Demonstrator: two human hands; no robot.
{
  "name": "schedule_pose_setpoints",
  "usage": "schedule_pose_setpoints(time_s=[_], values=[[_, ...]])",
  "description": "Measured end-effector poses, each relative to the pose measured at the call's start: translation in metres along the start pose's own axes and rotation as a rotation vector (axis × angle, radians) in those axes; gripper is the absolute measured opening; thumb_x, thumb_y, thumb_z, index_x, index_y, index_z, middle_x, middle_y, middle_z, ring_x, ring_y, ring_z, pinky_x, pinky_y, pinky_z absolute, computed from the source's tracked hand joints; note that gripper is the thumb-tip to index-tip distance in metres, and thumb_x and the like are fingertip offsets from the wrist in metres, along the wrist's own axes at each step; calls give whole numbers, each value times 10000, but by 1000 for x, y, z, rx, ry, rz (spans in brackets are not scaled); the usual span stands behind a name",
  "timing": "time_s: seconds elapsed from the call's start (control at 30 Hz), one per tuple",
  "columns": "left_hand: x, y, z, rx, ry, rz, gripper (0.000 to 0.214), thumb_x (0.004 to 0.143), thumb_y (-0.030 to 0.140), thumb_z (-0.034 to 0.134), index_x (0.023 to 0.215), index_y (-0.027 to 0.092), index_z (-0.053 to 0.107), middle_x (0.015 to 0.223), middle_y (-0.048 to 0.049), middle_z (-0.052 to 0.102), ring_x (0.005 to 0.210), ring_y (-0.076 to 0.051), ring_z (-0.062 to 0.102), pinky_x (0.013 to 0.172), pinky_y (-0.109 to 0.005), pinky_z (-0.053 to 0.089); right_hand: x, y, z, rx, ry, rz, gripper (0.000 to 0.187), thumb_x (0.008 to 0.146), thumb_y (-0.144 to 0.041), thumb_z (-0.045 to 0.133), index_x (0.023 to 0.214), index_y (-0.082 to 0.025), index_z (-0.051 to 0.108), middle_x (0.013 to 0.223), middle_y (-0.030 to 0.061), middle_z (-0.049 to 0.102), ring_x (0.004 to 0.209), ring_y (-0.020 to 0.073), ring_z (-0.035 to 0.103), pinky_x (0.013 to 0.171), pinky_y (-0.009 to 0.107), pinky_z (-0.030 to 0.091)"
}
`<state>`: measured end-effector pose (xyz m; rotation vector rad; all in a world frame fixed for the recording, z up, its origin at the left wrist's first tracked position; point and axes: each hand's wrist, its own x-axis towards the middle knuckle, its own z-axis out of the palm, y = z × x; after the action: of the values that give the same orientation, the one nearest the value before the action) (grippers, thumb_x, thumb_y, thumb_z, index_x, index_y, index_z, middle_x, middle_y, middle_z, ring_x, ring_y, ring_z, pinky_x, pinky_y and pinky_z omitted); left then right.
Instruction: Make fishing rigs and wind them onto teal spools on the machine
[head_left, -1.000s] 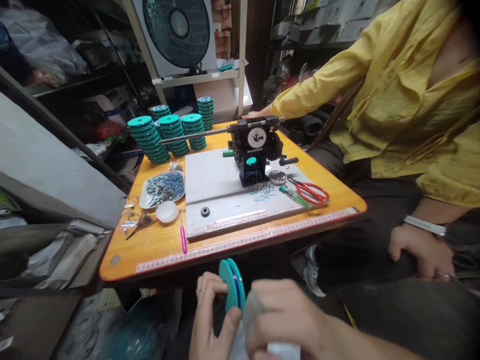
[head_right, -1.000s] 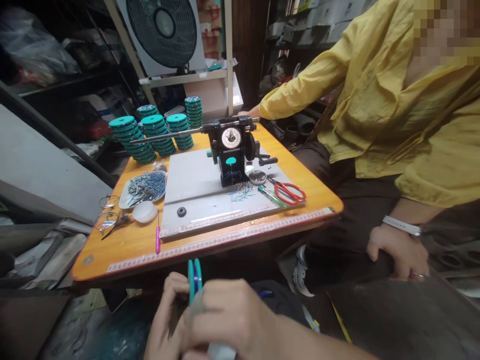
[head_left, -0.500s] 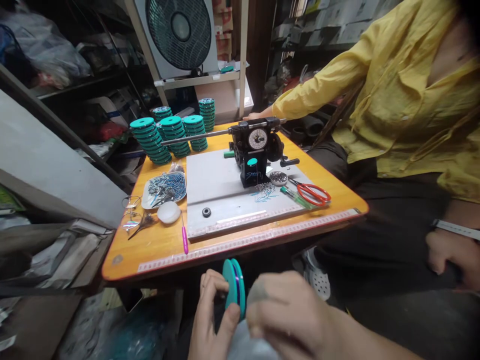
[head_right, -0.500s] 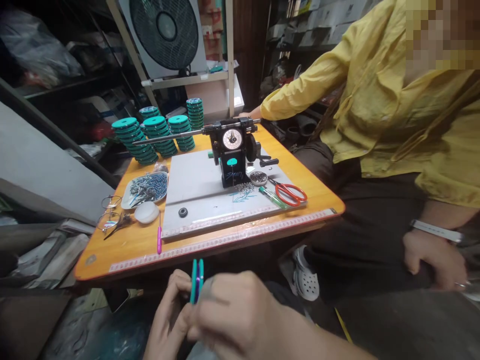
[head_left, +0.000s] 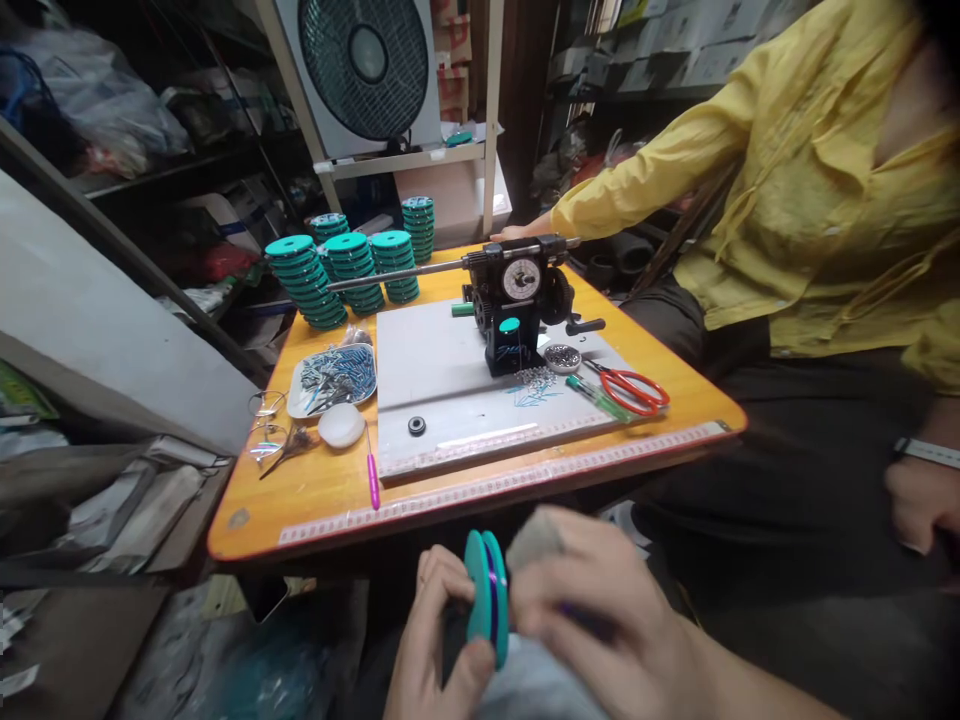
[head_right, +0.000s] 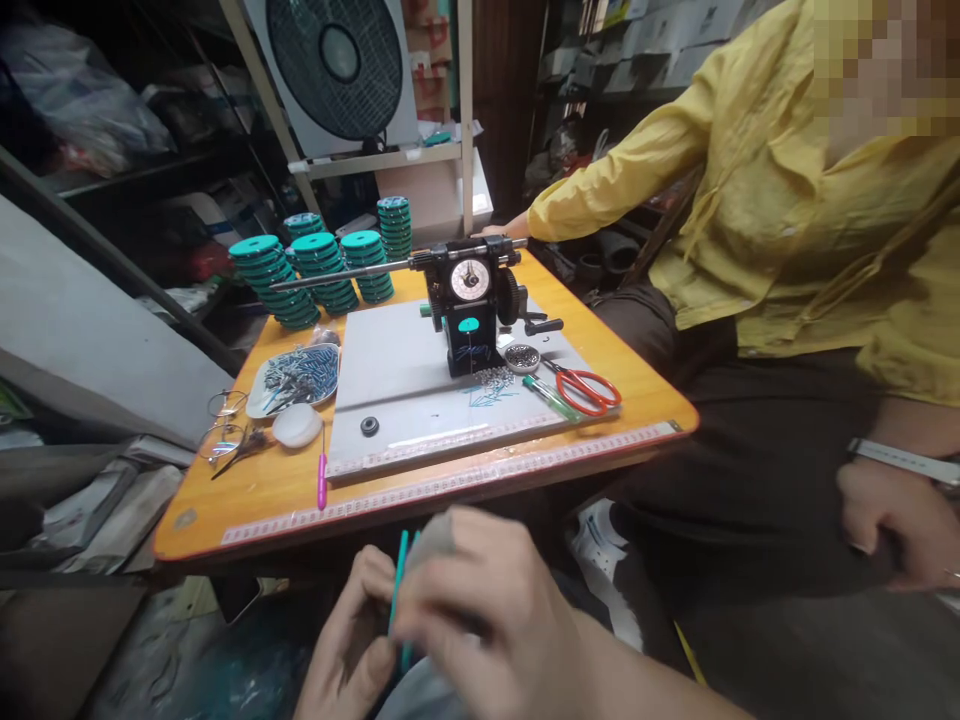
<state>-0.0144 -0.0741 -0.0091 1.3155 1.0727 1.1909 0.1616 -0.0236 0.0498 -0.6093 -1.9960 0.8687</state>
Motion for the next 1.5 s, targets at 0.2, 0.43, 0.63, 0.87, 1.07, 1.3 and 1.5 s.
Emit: schedule_pose_setpoints(time_s=[0.2,0.43,0.63,0.87,1.07,1.3,1.5], values=[[-1,3,-3,-175,60,93,460,795,681,576,877,228,587,879,-37,459,828,-200,454,752,-310,388,-24,40,44,-105,-96,305,308,998,-268,427,759,-158,587,771,36,576,713,138,534,634,252,418],[5,-1,-5,20,-58,-20,353,890,548,540,862,196,538,870,-44,430,845,-202,418,748,-311,358,-13,1,6,-118,-76,-29,197,958,-234,501,807,-180,616,699,16,563,632,117,497,577,240,381],[2,-2,1,-229,-8,87,457,804,681,564,872,229,569,854,-27,439,785,-184,436,728,-301,385,-19,43,36,-52,50,323,284,990,-227,437,747,-161,568,742,22,548,689,116,519,626,228,402],[2,-1,-4,69,77,1,272,898,484,558,874,214,544,879,-32,450,872,-211,455,802,-326,366,-23,0,24,-91,-52,17,182,917,-182,506,757,-142,582,672,10,504,639,114,460,590,249,351],[2,3,-2,174,5,-66,257,909,468,545,866,215,524,877,-29,456,873,-209,449,812,-333,348,-6,-5,3,-146,-43,40,156,919,-156,525,799,-115,616,703,24,515,672,119,452,613,259,355],[5,22,-15,-30,-324,-143,462,826,659,553,804,198,524,824,-40,415,802,-196,427,750,-326,402,2,18,-9,-59,78,53,130,954,-179,554,840,-143,606,774,15,573,736,102,485,673,223,386],[-1,11,-1,-156,92,-124,523,766,711,580,881,205,640,839,-77,586,775,-228,560,699,-364,500,-25,42,21,124,137,314,227,1005,-237,461,828,-159,581,759,7,569,713,98,522,668,216,414]])
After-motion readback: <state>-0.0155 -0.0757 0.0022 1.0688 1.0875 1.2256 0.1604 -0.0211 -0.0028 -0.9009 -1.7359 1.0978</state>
